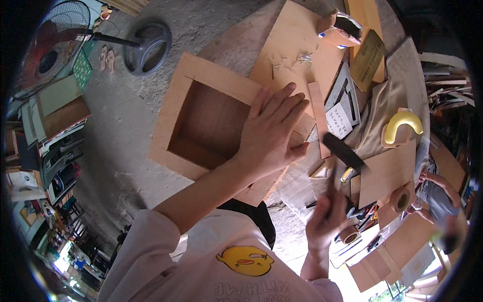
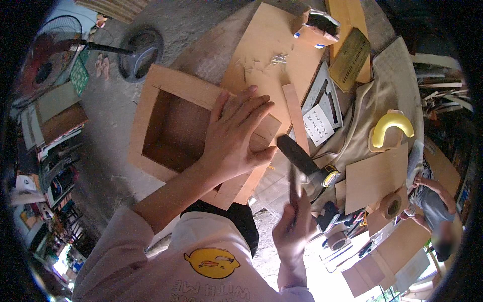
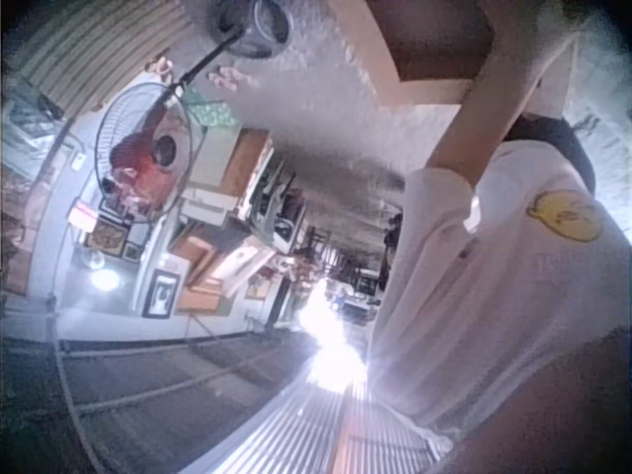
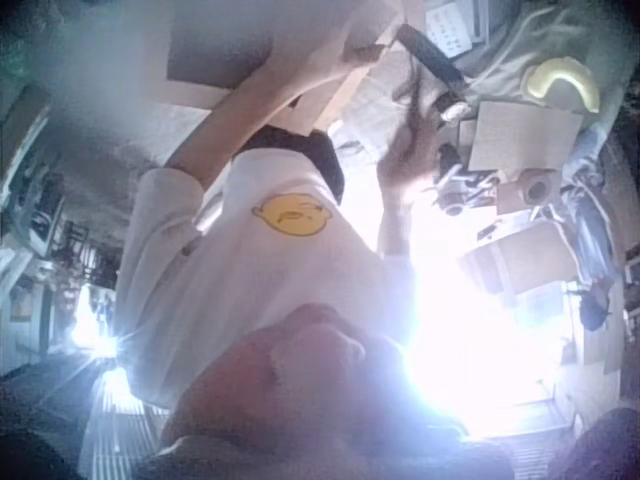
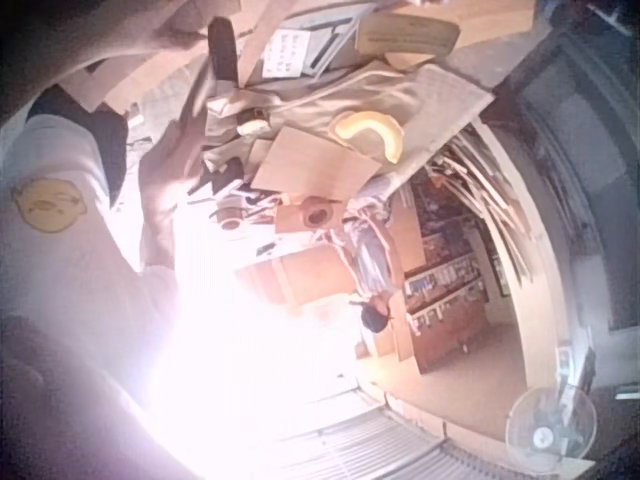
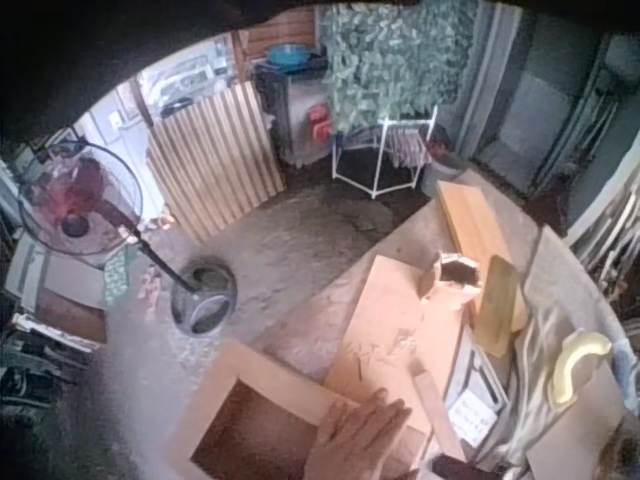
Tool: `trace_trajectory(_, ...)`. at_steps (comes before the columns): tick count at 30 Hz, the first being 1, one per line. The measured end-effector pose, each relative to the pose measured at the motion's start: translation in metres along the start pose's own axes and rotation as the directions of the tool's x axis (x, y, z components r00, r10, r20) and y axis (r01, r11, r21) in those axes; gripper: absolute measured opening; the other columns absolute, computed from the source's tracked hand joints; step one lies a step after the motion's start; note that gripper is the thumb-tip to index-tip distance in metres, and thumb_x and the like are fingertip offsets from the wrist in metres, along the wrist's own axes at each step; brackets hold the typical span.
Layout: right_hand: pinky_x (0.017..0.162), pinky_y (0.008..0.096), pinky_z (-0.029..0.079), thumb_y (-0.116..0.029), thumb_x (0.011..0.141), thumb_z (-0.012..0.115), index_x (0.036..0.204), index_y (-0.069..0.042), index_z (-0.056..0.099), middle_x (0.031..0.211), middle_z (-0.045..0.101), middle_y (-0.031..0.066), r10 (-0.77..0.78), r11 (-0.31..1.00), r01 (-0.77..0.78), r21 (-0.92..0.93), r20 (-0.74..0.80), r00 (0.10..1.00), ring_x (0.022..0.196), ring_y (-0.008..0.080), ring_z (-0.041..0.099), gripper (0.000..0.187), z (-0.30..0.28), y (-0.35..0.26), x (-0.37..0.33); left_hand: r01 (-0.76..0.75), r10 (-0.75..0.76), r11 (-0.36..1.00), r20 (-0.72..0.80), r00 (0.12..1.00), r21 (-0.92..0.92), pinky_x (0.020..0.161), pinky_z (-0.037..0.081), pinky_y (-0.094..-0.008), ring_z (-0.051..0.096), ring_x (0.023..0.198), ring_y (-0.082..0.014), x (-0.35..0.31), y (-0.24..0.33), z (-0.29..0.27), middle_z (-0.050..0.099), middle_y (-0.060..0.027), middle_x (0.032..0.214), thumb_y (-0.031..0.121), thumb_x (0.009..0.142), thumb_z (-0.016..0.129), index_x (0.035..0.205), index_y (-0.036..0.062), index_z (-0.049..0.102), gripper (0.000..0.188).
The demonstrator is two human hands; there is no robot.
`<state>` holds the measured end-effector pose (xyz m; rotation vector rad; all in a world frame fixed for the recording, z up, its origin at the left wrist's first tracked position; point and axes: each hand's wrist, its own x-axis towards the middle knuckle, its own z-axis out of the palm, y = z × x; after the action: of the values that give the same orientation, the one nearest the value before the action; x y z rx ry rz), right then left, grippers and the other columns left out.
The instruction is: The person assembles a small wooden box by hammering nails into its corners and edges. They then sand the box's surfaces with a sanding block to smooth the wood.
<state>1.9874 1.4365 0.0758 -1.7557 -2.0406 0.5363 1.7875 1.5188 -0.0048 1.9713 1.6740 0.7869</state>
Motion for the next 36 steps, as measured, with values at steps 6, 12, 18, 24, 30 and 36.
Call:
trace_trajectory(6, 0.052, 0.0446, 0.048, -0.023, 0.110, 0.050, 0.126, 0.007, 0.055, 0.079, 0.067, 0.0205, 0.052, 0.999, -0.050, -0.016, 0.177, 0.983, 0.060, 0.0385, 0.067, 0.034, 0.016, 0.010, 0.001, -0.013, 0.012, 1.000, 0.013, 1.000, 0.023, 0.123, 0.021, -0.0590, 0.039, 0.151, -0.0270, 0.003, -0.002, 0.000, 0.056, -0.0087, 0.146, 0.044, 0.074, 0.085, 0.141, 0.0115, 0.056, 0.081)
trace_trajectory(12, 0.052, 0.0398, 0.051, -0.016, 0.108, 0.052, 0.126, 0.010, 0.056, 0.079, 0.068, 0.0218, 0.101, 0.968, -0.074, 0.238, -0.104, 0.989, 0.061, 0.0368, 0.069, 0.032, 0.010, 0.002, -0.020, -0.008, 0.008, 1.000, -0.013, 1.000, -0.014, 0.123, 0.021, -0.0582, 0.039, 0.151, -0.0275, 0.004, 0.000, 0.002, 0.058, -0.0084, 0.144, 0.044, 0.075, 0.084, 0.141, 0.0124, 0.056, 0.079)
trace_trajectory(18, 0.053, 0.0388, 0.054, -0.005, 0.101, 0.058, 0.118, 0.014, 0.059, 0.078, 0.069, 0.0223, 0.076, 0.988, -0.070, 0.134, -0.041, 0.996, 0.058, 0.0329, 0.069, 0.026, -0.003, -0.005, -0.015, -0.005, 0.006, 1.000, -0.031, 1.000, 0.030, 0.123, 0.021, -0.0561, 0.043, 0.148, -0.0283, 0.004, -0.002, 0.003, 0.061, -0.0082, 0.141, 0.047, 0.075, 0.083, 0.141, 0.0130, 0.056, 0.079)
trace_trajectory(24, 0.058, 0.0406, 0.057, -0.010, 0.106, 0.058, 0.132, 0.003, 0.057, 0.088, 0.072, 0.0227, 0.176, 0.984, -0.179, 0.029, 0.087, 0.981, 0.073, 0.0380, 0.076, 0.029, 0.014, 0.011, -0.010, -0.026, 0.026, 0.999, -0.013, 1.000, 0.019, 0.122, 0.021, -0.0564, 0.042, 0.149, -0.0289, 0.001, -0.002, 0.003, 0.058, -0.0081, 0.145, 0.046, 0.074, 0.084, 0.143, 0.0126, 0.056, 0.082)
trace_trajectory(30, 0.066, 0.0449, 0.060, -0.009, 0.104, 0.060, 0.134, 0.003, 0.057, 0.098, 0.074, 0.0227, 0.253, 0.964, -0.262, -0.048, -0.152, 0.955, 0.084, 0.0407, 0.076, 0.032, 0.055, 0.062, -0.036, -0.044, 0.042, 0.998, 0.042, 0.998, 0.036, 0.122, 0.020, -0.0586, 0.034, 0.154, -0.0330, 0.000, -0.004, -0.008, 0.047, -0.0133, 0.159, 0.048, 0.077, 0.087, 0.153, 0.0086, 0.047, 0.095)
trace_trajectory(36, 0.086, 0.0480, 0.054, -0.010, 0.100, 0.066, 0.138, -0.001, 0.056, 0.113, 0.063, 0.0191, 0.363, 0.888, -0.395, -0.233, -0.171, 0.916, 0.102, 0.0380, 0.066, 0.040, 0.089, 0.107, -0.083, -0.074, 0.077, 0.994, 0.032, 0.997, -0.086, 0.118, 0.037, -0.0579, 0.043, 0.146, -0.0461, -0.034, 0.002, -0.053, 0.040, -0.0244, 0.161, 0.032, 0.089, 0.081, 0.154, 0.0037, 0.043, 0.081)
